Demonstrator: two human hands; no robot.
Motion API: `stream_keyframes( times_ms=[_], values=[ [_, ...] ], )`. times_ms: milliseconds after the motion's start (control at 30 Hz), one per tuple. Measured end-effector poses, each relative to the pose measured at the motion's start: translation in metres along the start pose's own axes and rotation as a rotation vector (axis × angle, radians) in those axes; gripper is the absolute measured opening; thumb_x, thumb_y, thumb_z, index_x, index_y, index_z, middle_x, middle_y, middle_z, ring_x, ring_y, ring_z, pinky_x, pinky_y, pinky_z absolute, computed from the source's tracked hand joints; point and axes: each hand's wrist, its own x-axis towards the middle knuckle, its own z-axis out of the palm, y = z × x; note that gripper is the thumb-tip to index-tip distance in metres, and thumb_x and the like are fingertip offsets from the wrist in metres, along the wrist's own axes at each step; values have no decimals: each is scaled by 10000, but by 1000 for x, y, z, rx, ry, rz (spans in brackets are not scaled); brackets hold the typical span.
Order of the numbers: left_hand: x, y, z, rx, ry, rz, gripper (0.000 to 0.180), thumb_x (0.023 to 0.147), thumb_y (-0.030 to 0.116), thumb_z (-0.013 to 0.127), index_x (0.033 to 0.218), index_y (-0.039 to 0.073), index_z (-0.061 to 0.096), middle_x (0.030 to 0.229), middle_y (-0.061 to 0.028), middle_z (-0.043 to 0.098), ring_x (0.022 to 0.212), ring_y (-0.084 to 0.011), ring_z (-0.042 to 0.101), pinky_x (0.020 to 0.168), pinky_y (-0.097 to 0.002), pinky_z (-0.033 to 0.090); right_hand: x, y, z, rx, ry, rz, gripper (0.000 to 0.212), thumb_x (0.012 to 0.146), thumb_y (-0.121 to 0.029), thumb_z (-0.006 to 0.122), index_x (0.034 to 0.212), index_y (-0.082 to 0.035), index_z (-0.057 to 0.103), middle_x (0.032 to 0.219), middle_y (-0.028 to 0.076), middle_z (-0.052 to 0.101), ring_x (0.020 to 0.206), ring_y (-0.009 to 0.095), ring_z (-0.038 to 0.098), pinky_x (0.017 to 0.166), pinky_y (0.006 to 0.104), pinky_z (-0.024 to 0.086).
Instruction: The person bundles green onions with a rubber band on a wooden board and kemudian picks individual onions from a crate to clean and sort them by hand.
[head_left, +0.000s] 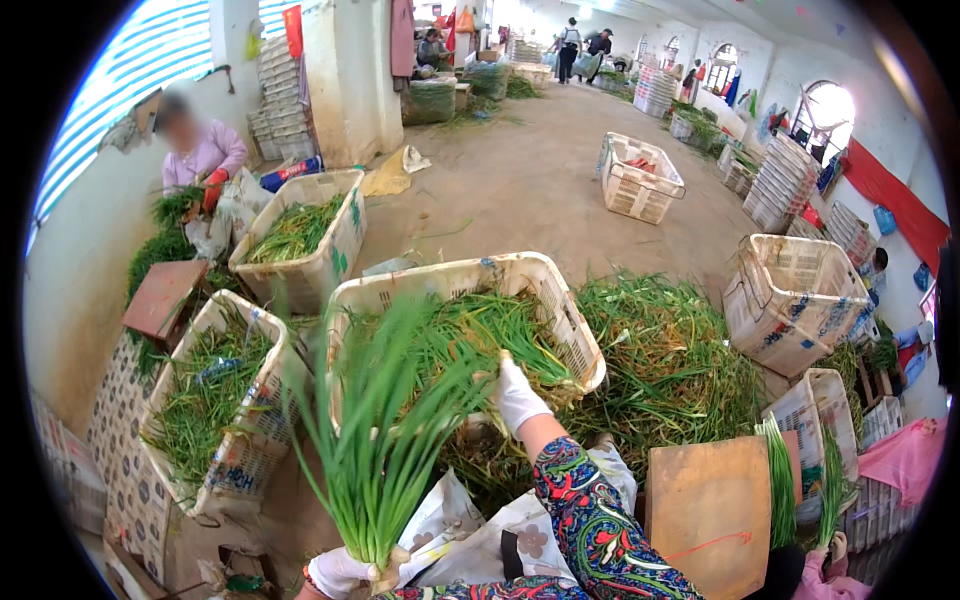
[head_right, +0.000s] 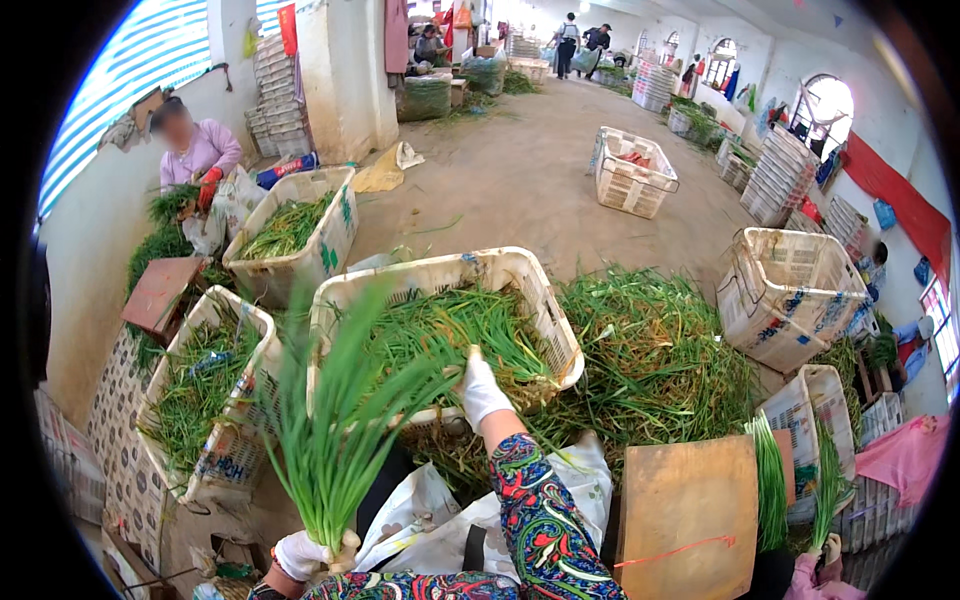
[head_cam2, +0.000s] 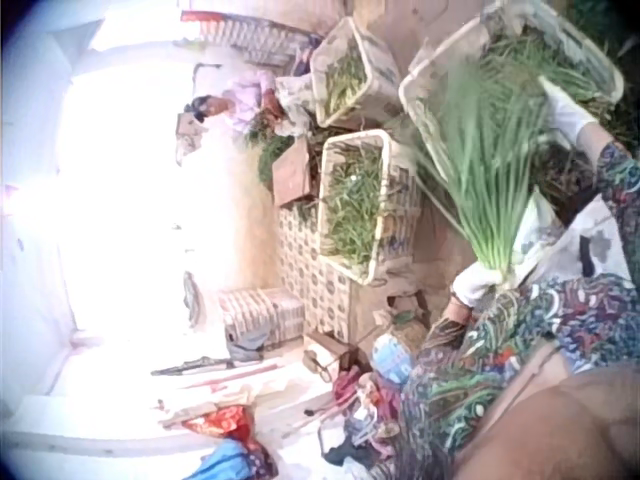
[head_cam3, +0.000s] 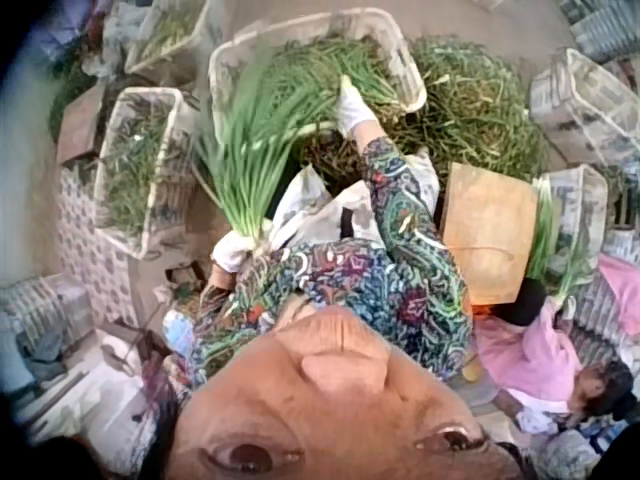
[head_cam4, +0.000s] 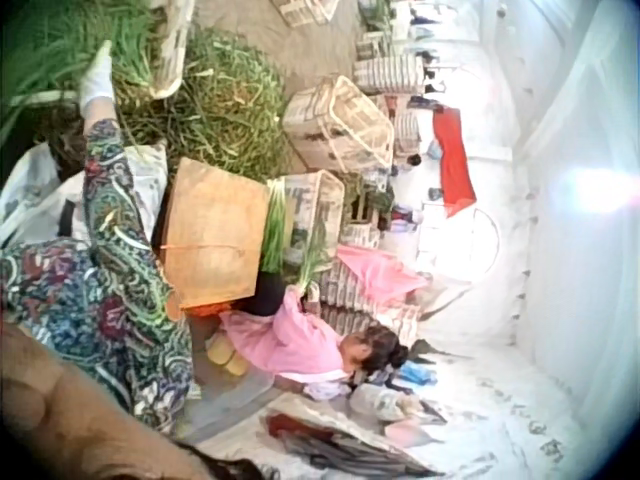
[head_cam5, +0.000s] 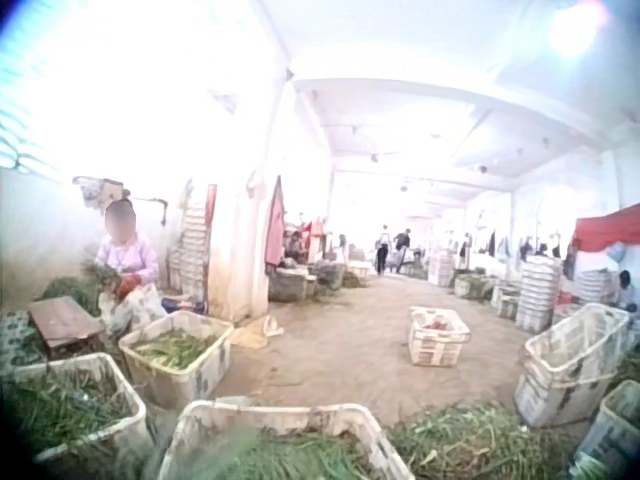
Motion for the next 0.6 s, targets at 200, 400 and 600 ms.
stream_keyframes(
  times_ms=[200, 400, 600],
  values=[
    [56, 44, 30, 48, -4, 84, 521, 717, 256, 643, 1140, 14, 456, 620, -60, 481, 524, -146, 451, 495, -285, 398, -56, -51, -34, -534, -36, 192, 739, 770, -633, 401, 1003, 64, 485, 834, 222, 599, 719, 306, 600, 626, 375, 499],
    [143, 24, 13, -255, -62, -86, 401, 827, 105, 512, 1184, -43, 407, 797, -60, 538, 683, -139, 521, 612, -238, 444, -160, -22, -62, -908, -205, 211, 676, 798, -599, 391, 1059, 8, 531, 791, 143, 631, 588, 189, 598, 517, 244, 472],
    [150, -36, -14, -363, 29, -315, 233, 850, 96, 476, 1042, -34, 502, 912, -124, 577, 771, -208, 578, 674, -303, 490, -147, 105, -92, -287, -608, 717, 405, 833, -473, 467, 791, -81, 558, 692, 37, 558, 666, 175, 568, 657, 316, 458]
  ],
)
